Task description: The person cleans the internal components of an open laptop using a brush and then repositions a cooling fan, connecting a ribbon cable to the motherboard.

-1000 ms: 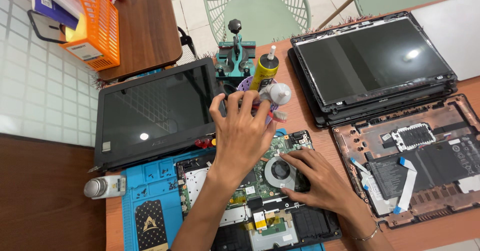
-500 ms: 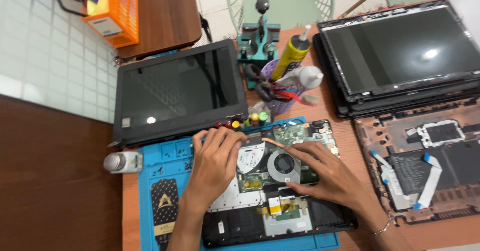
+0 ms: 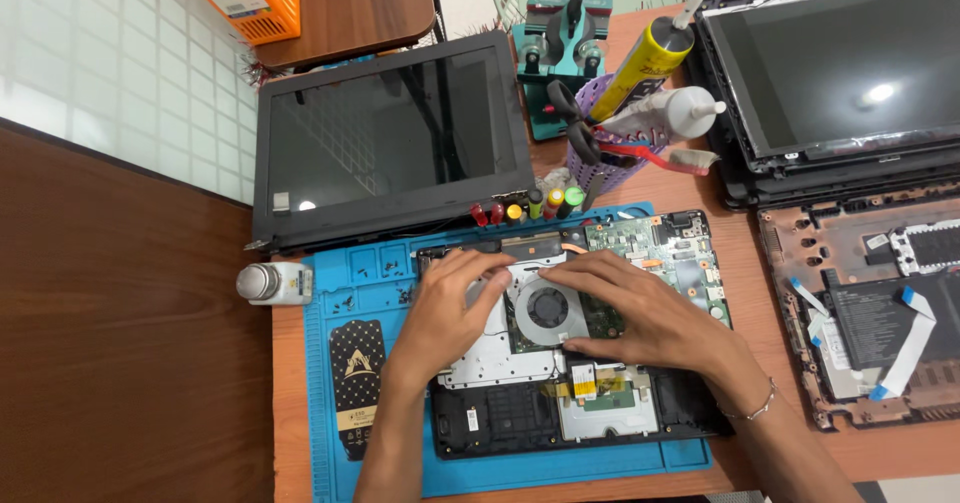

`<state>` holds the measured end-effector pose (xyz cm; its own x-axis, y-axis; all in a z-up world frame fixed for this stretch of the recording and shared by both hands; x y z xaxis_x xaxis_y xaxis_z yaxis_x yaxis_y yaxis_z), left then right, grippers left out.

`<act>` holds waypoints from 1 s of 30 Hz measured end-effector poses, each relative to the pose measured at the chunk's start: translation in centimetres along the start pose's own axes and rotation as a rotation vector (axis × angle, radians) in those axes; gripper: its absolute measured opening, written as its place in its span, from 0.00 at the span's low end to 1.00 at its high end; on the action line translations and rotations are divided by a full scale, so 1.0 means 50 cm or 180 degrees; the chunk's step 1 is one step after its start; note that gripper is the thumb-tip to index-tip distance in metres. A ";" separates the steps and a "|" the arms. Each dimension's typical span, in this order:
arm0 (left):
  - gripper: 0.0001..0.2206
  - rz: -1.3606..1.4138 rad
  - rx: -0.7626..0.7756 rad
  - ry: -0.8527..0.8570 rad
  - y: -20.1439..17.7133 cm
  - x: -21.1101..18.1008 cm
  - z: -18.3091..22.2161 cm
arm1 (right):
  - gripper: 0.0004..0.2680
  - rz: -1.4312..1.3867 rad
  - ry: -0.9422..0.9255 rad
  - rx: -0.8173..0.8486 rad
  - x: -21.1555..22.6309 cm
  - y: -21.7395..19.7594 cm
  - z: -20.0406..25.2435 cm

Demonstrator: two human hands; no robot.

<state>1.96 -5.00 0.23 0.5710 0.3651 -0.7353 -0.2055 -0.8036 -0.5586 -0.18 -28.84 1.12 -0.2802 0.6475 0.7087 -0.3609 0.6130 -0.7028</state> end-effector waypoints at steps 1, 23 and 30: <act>0.11 0.0111 0.0043 -0.0079 0.004 0.002 0.001 | 0.29 -0.0036 0.0014 0.0024 0.000 0.001 -0.002; 0.14 0.1219 -0.0161 -0.1113 0.053 0.029 0.007 | 0.25 -0.0812 0.0928 -0.0367 -0.061 0.009 0.004; 0.16 0.1418 -0.0133 -0.1144 0.048 0.027 0.011 | 0.21 -0.1000 0.0550 -0.0813 -0.052 0.008 -0.001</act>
<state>1.80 -6.14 -2.32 0.1288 0.1182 -0.9846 -0.3287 -0.9317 -0.1548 0.45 -30.27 -1.00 -0.0314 0.4647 0.8849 -0.1672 0.8704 -0.4631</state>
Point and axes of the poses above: each hand's wrist, its own z-axis away from the middle knuckle, its own y-axis out of the palm, x = y × z, the point moved 2 cm from there along -z, towards the middle knuckle, and after that the axes turned 15 degrees about y, right-handed, at the moved point
